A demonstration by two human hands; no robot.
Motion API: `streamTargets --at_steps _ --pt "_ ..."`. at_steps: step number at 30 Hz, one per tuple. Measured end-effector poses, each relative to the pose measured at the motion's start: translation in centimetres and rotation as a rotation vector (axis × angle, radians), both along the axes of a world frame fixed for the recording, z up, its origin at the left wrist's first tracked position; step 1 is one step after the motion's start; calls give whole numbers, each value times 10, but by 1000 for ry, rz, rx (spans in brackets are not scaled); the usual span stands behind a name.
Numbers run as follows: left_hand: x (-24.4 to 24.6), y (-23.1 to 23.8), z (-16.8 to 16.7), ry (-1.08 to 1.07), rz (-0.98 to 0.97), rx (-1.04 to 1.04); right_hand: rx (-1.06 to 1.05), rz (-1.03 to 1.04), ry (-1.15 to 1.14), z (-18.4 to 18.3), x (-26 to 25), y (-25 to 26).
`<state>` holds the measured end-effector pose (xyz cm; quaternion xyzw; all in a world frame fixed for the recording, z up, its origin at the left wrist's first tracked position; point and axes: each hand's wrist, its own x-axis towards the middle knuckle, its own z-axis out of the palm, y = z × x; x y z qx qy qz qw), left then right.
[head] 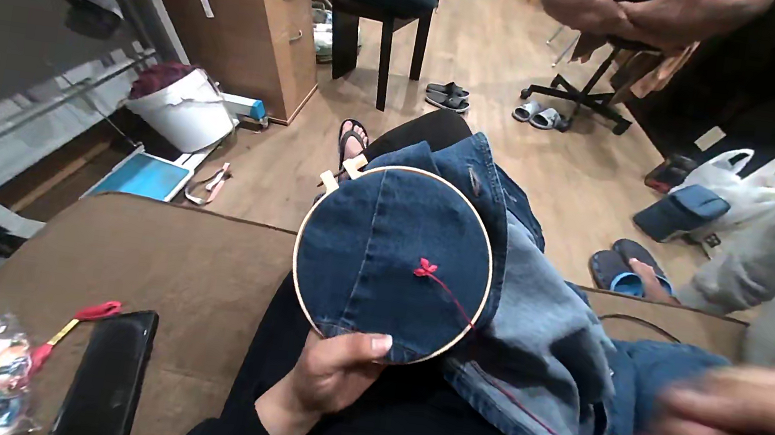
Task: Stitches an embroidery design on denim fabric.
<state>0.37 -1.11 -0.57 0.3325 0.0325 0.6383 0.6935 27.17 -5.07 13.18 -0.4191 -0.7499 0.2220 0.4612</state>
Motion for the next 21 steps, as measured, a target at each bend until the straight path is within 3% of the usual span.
streamTargets --at_steps 3,6,16,21 --pt "-3 -4 -5 33 -3 3 21 47 44 -38 -58 16" --pt "-6 -4 -11 38 -35 10 103 6 81 -64 -83 27" --pt "-3 -6 -13 43 -55 28 52 -114 217 -79 -91 32" --pt "-2 -5 -16 64 -72 68 71 -129 157 -82 -88 31"
